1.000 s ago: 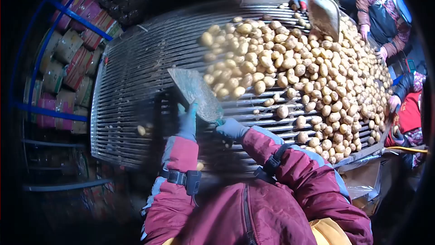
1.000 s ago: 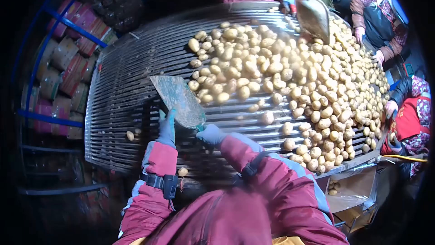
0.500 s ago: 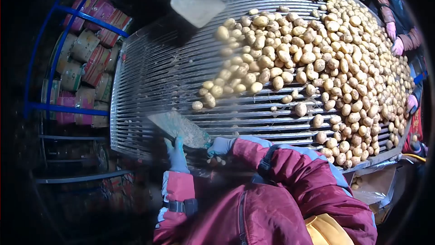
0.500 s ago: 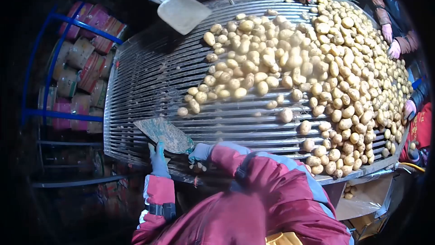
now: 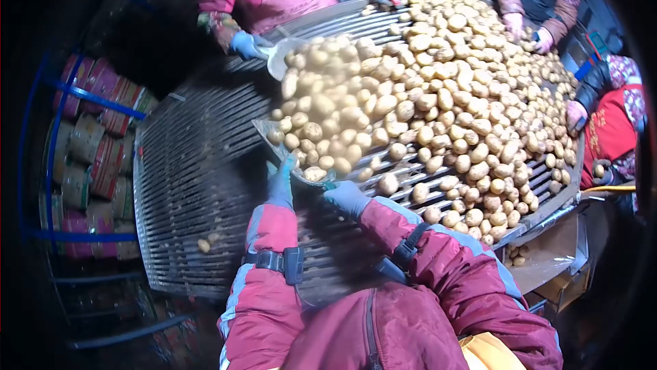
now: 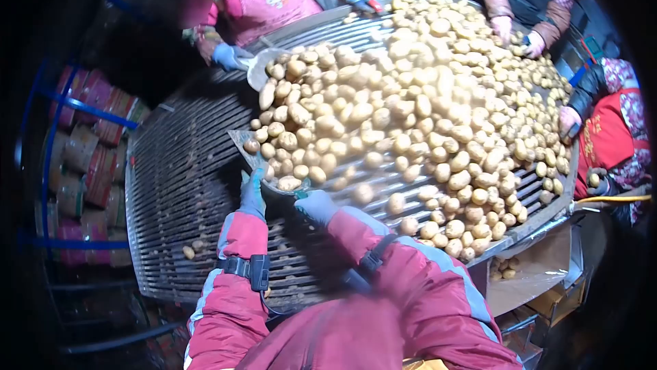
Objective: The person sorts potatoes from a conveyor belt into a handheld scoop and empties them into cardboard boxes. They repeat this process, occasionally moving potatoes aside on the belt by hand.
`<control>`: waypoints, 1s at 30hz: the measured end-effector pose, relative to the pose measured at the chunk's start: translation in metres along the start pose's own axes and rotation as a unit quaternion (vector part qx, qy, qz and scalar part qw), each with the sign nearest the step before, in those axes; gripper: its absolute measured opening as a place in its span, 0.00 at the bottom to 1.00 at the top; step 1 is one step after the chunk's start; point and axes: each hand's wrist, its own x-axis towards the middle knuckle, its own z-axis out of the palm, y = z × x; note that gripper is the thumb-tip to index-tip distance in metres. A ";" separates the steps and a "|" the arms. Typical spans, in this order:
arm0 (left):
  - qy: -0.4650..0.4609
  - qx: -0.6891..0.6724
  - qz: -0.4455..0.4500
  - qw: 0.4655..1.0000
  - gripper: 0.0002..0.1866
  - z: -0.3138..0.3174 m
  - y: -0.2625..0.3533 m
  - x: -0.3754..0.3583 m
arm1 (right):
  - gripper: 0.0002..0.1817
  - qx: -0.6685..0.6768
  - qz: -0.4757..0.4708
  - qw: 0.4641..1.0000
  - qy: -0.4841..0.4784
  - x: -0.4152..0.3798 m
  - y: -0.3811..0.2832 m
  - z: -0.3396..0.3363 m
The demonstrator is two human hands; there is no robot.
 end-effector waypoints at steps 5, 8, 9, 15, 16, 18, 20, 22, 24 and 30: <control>-0.089 0.003 0.019 0.996 0.47 0.114 -0.001 -0.003 | 0.14 -0.049 -0.034 0.993 0.106 -0.030 0.014 -0.085; -0.122 -0.017 -0.038 0.992 0.48 0.186 0.015 -0.026 | 0.13 0.023 0.005 0.994 0.105 -0.076 -0.010 -0.138; -0.125 -0.015 -0.062 0.990 0.49 0.208 0.023 -0.040 | 0.13 0.028 0.014 0.994 0.104 -0.091 -0.013 -0.152; -0.163 -0.013 -0.011 0.987 0.48 0.290 0.027 -0.069 | 0.11 0.090 -0.007 0.986 0.141 -0.127 0.002 -0.214; -0.164 -0.001 -0.002 0.986 0.49 0.301 0.029 -0.072 | 0.11 0.087 -0.026 0.985 0.149 -0.132 0.002 -0.223; -0.185 0.010 0.030 0.982 0.49 0.330 0.038 -0.082 | 0.13 0.114 -0.051 0.977 0.174 -0.148 -0.003 -0.239; -0.203 0.057 0.079 0.974 0.55 0.351 0.035 -0.073 | 0.13 0.148 -0.070 0.974 0.159 -0.146 0.012 -0.261; -0.199 0.113 0.092 0.969 0.53 0.378 0.057 -0.093 | 0.13 0.174 -0.049 0.971 0.159 -0.163 -0.001 -0.273; -0.211 0.138 0.075 0.965 0.57 0.390 0.063 -0.098 | 0.12 0.200 -0.033 0.968 0.149 -0.174 -0.008 -0.282; -0.298 0.139 0.069 0.942 0.51 0.383 0.061 -0.119 | 0.09 0.253 -0.050 0.950 0.173 -0.192 -0.005 -0.309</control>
